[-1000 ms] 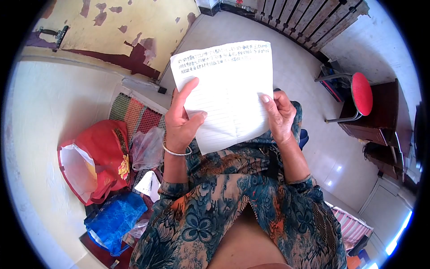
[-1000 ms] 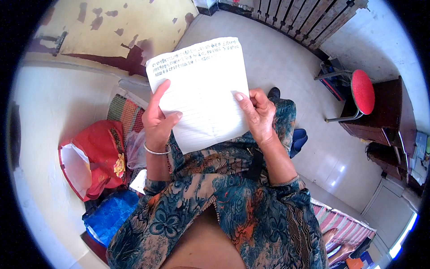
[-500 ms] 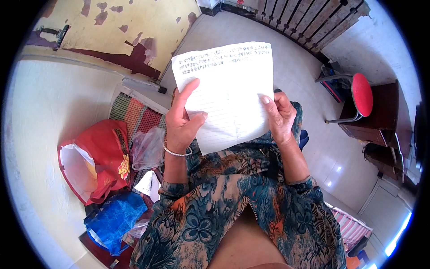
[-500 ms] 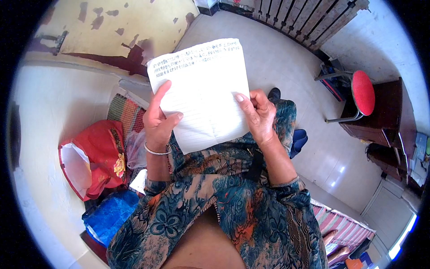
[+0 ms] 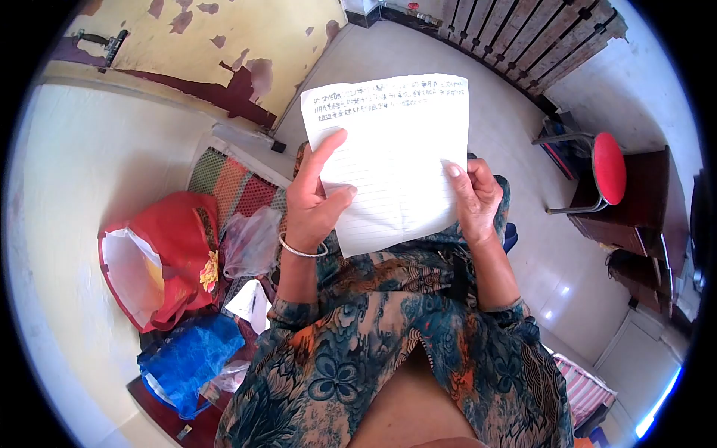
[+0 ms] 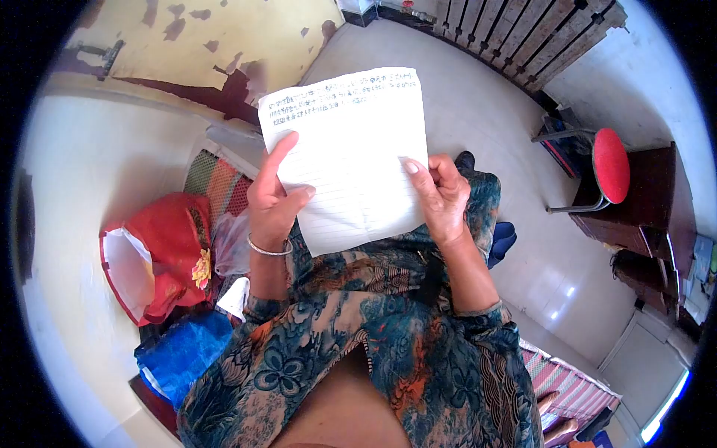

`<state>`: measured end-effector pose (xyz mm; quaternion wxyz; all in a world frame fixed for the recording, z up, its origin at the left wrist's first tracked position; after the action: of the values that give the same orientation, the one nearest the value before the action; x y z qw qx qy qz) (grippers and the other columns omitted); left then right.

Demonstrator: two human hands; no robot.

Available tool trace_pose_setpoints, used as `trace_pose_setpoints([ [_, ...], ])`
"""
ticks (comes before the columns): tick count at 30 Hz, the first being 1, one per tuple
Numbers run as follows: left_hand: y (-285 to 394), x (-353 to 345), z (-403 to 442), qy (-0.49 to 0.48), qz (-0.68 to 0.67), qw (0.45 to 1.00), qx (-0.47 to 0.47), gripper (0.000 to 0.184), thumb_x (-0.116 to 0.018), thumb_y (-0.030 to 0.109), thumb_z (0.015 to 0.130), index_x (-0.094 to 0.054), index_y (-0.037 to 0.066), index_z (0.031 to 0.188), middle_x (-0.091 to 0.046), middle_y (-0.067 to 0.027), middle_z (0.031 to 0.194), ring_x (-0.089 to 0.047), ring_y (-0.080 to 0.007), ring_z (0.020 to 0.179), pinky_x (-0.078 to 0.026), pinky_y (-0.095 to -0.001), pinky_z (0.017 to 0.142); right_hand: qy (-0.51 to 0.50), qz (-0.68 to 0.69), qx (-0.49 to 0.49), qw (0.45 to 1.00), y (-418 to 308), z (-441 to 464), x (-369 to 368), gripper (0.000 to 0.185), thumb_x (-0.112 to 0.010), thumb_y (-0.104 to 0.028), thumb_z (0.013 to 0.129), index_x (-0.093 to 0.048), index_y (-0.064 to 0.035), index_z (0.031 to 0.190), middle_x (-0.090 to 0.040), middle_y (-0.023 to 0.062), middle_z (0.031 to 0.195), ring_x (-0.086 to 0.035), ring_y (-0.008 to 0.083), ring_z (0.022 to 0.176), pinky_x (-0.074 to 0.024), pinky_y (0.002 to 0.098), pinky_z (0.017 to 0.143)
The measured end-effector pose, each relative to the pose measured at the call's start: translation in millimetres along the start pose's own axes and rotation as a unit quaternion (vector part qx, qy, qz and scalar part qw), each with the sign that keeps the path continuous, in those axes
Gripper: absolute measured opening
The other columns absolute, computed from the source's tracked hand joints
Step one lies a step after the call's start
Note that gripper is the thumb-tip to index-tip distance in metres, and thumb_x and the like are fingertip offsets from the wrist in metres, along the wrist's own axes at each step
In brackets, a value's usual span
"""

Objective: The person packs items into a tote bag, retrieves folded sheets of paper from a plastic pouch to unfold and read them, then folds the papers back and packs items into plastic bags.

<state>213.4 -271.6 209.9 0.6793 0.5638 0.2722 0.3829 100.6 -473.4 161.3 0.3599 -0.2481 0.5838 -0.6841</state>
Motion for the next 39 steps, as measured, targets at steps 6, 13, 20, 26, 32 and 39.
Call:
trace_pose_setpoints([
  [6, 0.8, 0.3, -0.4, -0.009, 0.005, 1.0, 0.0, 0.065, -0.056, -0.01, 0.066, -0.043, -0.005, 0.13, -0.044, -0.0102, 0.129, -0.044, -0.0199, 0.12, -0.034, -0.0313, 0.1, -0.002, -0.005, 0.002, 1.0, 3.5, -0.6, 0.6, 0.012, -0.062, -0.013, 0.088, -0.059, -0.0021, 0.086, -0.06, -0.0022, 0.072, -0.049, 0.0016, 0.063, -0.0421, 0.0175, 0.058],
  [13, -0.2, 0.7, -0.8, -0.003, 0.002, 1.0, -0.002, 0.064, -0.055, -0.009, 0.066, -0.045, -0.003, 0.129, -0.045, -0.0104, 0.127, -0.045, -0.0193, 0.118, -0.035, -0.0306, 0.099, -0.001, -0.012, 0.002, 1.0, 3.8, -1.2, 0.9, 0.011, -0.062, -0.013, 0.088, -0.059, -0.0022, 0.086, -0.06, -0.0022, 0.072, -0.049, 0.0019, 0.063, -0.0423, 0.0175, 0.059],
  [20, -2.4, 3.6, -1.6, -0.008, 0.023, 1.0, -0.005, 0.064, -0.057, -0.009, 0.066, -0.044, -0.005, 0.129, -0.045, -0.0096, 0.129, -0.045, -0.0195, 0.119, -0.036, -0.0313, 0.099, -0.008, -0.023, -0.013, 1.0, 2.2, -0.8, 0.4, 0.015, -0.062, -0.016, 0.088, -0.06, -0.0018, 0.087, -0.06, -0.0013, 0.073, -0.05, 0.0029, 0.064, -0.0424, 0.0178, 0.06],
  [26, -0.5, 3.5, -3.7, -0.025, 0.031, 0.999, -0.007, 0.061, -0.057, -0.008, 0.067, -0.047, -0.004, 0.127, -0.047, -0.0111, 0.128, -0.047, -0.0196, 0.117, -0.037, -0.0316, 0.098, -0.024, 0.034, -0.098, 0.994, -1.3, 8.1, -4.9, 0.026, -0.063, -0.025, 0.087, -0.061, 0.0005, 0.092, -0.06, 0.0005, 0.077, -0.051, 0.0041, 0.068, -0.0417, 0.0187, 0.063],
  [32, -5.3, -2.4, -3.4, -0.005, -0.06, 0.998, 0.014, 0.061, -0.054, -0.008, 0.072, -0.041, -0.002, 0.131, -0.048, -0.0135, 0.124, -0.052, -0.0177, 0.106, -0.043, -0.0273, 0.088, 0.012, 0.078, -0.131, 0.988, 4.0, 9.2, -2.4, 0.021, -0.062, -0.019, 0.088, -0.062, 0.0013, 0.093, -0.06, -0.0011, 0.077, -0.05, 0.0031, 0.068, -0.0414, 0.0173, 0.062],
  [39, -15.7, 7.5, -0.9, 0.064, -0.094, 0.99, 0.078, 0.053, -0.056, -0.002, 0.081, -0.038, -0.003, 0.131, -0.056, -0.0145, 0.112, -0.056, -0.0108, 0.083, -0.048, -0.0224, 0.068, 0.032, 0.092, -0.093, 0.991, 7.5, 9.5, 9.3, 0.022, -0.061, -0.015, 0.088, -0.061, 0.0034, 0.101, -0.064, 0.0047, 0.088, -0.056, 0.0068, 0.075, -0.046, 0.0197, 0.069],
])
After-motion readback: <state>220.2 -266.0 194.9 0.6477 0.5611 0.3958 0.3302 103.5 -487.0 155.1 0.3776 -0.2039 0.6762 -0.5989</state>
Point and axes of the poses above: each hand's wrist, its own z-axis towards the middle knuckle, its own x-axis out of the back of the hand, y = z × x, the point moved 2 cm from there along z, towards the middle knuckle
